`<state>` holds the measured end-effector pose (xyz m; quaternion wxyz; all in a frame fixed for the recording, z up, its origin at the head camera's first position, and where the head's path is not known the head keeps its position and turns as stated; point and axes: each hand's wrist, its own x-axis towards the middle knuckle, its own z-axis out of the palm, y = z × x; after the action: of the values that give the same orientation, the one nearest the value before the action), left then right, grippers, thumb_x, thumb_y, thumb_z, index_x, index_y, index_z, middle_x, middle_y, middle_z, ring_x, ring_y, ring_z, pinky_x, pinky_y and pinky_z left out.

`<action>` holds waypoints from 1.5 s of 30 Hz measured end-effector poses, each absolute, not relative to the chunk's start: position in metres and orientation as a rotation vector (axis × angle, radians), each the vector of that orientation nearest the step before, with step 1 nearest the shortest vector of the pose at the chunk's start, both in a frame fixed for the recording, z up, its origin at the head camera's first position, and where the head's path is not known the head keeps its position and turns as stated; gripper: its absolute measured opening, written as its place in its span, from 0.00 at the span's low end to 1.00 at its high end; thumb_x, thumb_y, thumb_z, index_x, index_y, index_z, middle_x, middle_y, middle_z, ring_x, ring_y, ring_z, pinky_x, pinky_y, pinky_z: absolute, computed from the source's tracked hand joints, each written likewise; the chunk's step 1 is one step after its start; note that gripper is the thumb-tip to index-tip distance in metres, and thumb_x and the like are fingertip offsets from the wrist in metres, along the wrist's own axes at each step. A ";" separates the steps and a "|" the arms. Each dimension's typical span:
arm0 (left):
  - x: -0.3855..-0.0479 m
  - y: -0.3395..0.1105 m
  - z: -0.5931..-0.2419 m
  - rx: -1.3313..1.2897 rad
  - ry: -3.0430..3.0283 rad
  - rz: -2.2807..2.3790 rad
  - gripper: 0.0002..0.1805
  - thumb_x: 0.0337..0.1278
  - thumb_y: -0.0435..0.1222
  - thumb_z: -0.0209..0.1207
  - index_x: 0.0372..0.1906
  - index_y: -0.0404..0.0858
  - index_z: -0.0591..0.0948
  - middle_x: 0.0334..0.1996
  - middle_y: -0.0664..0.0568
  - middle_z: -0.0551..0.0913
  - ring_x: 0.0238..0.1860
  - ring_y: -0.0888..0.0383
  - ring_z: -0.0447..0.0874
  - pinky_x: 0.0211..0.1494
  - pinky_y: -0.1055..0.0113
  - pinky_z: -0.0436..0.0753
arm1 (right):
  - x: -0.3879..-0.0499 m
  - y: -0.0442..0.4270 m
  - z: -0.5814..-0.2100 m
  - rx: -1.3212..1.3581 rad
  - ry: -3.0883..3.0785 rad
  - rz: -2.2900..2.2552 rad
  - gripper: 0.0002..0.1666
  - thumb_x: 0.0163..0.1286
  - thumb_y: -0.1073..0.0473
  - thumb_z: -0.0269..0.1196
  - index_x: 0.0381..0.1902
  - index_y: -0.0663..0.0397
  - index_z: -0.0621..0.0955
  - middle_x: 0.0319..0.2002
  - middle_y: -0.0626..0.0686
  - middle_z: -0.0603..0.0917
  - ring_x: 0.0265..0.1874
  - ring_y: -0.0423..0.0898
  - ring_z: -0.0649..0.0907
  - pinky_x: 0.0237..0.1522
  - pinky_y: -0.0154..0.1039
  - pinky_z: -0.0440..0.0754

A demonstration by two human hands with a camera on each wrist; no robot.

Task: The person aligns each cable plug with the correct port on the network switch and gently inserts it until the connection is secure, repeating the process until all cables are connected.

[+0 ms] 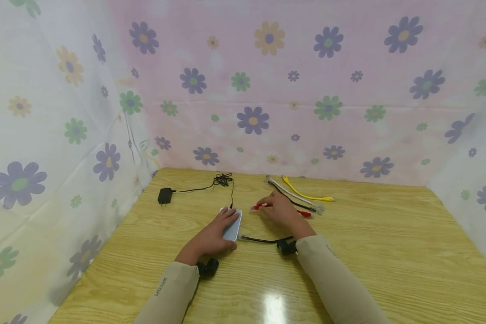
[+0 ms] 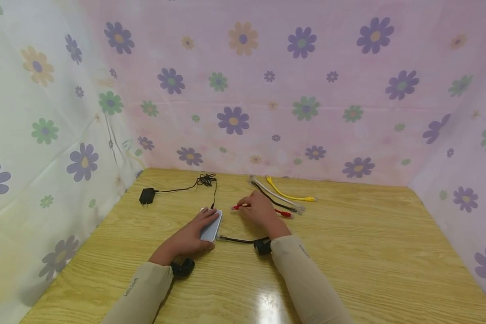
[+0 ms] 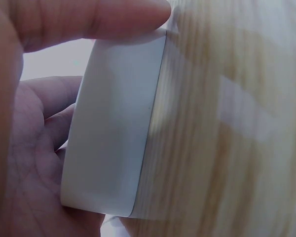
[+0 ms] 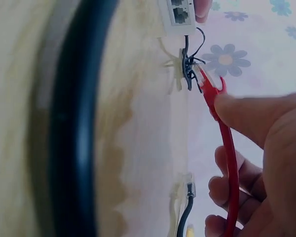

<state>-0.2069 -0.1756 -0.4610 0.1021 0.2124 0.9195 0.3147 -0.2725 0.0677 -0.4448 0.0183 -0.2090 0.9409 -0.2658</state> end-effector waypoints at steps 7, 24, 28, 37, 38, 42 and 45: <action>-0.207 -0.175 -0.461 0.639 2.713 0.948 0.48 0.50 0.39 0.68 0.76 0.44 0.58 0.78 0.48 0.50 0.79 0.45 0.36 0.70 0.41 0.60 | -0.271 0.069 -0.450 -0.744 2.932 -0.875 0.12 0.66 0.51 0.65 0.46 0.42 0.87 0.35 0.48 0.76 0.28 0.43 0.70 0.34 0.38 0.70; -0.207 -0.176 -0.461 0.619 2.716 0.938 0.48 0.49 0.39 0.68 0.76 0.46 0.58 0.78 0.51 0.50 0.79 0.47 0.35 0.70 0.42 0.60 | -0.256 0.066 -0.457 -0.718 2.859 -1.088 0.07 0.67 0.55 0.64 0.42 0.44 0.83 0.36 0.48 0.77 0.33 0.42 0.75 0.39 0.41 0.76; -0.207 -0.175 -0.462 0.616 2.713 0.938 0.48 0.49 0.38 0.67 0.76 0.46 0.58 0.78 0.51 0.50 0.79 0.47 0.36 0.70 0.42 0.61 | -0.251 0.066 -0.458 -0.698 2.826 -1.158 0.05 0.67 0.55 0.64 0.41 0.43 0.83 0.36 0.47 0.78 0.34 0.41 0.77 0.41 0.41 0.77; -0.208 -0.176 -0.463 0.629 2.724 0.911 0.48 0.49 0.39 0.67 0.76 0.46 0.57 0.78 0.50 0.50 0.79 0.45 0.36 0.70 0.41 0.61 | -0.246 0.066 -0.462 -0.640 2.726 -1.281 0.03 0.67 0.54 0.64 0.38 0.42 0.81 0.38 0.46 0.80 0.35 0.41 0.78 0.40 0.41 0.77; -0.208 -0.176 -0.463 0.630 2.723 0.915 0.48 0.49 0.39 0.67 0.76 0.46 0.58 0.78 0.50 0.50 0.79 0.45 0.36 0.70 0.41 0.61 | -0.246 0.066 -0.463 -0.638 2.721 -1.288 0.03 0.67 0.54 0.64 0.38 0.42 0.81 0.38 0.46 0.80 0.35 0.41 0.78 0.41 0.41 0.77; -0.207 -0.176 -0.461 0.618 2.716 0.916 0.48 0.50 0.39 0.67 0.76 0.47 0.57 0.78 0.51 0.49 0.79 0.47 0.35 0.71 0.42 0.60 | -0.246 0.067 -0.469 -0.645 2.713 -1.302 0.03 0.67 0.52 0.64 0.38 0.42 0.81 0.37 0.44 0.80 0.36 0.40 0.79 0.42 0.41 0.77; -0.206 -0.175 -0.460 0.614 2.716 0.926 0.47 0.50 0.39 0.67 0.76 0.46 0.58 0.78 0.51 0.50 0.79 0.47 0.35 0.70 0.42 0.60 | -0.245 0.067 -0.471 -0.654 2.709 -1.318 0.04 0.67 0.52 0.64 0.38 0.42 0.81 0.37 0.44 0.80 0.36 0.40 0.79 0.43 0.41 0.77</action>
<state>-0.2062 -0.1754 -0.4602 0.1033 0.2082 0.9206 0.3139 -0.2447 0.0671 -0.4710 0.0295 -0.2120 0.8785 -0.4272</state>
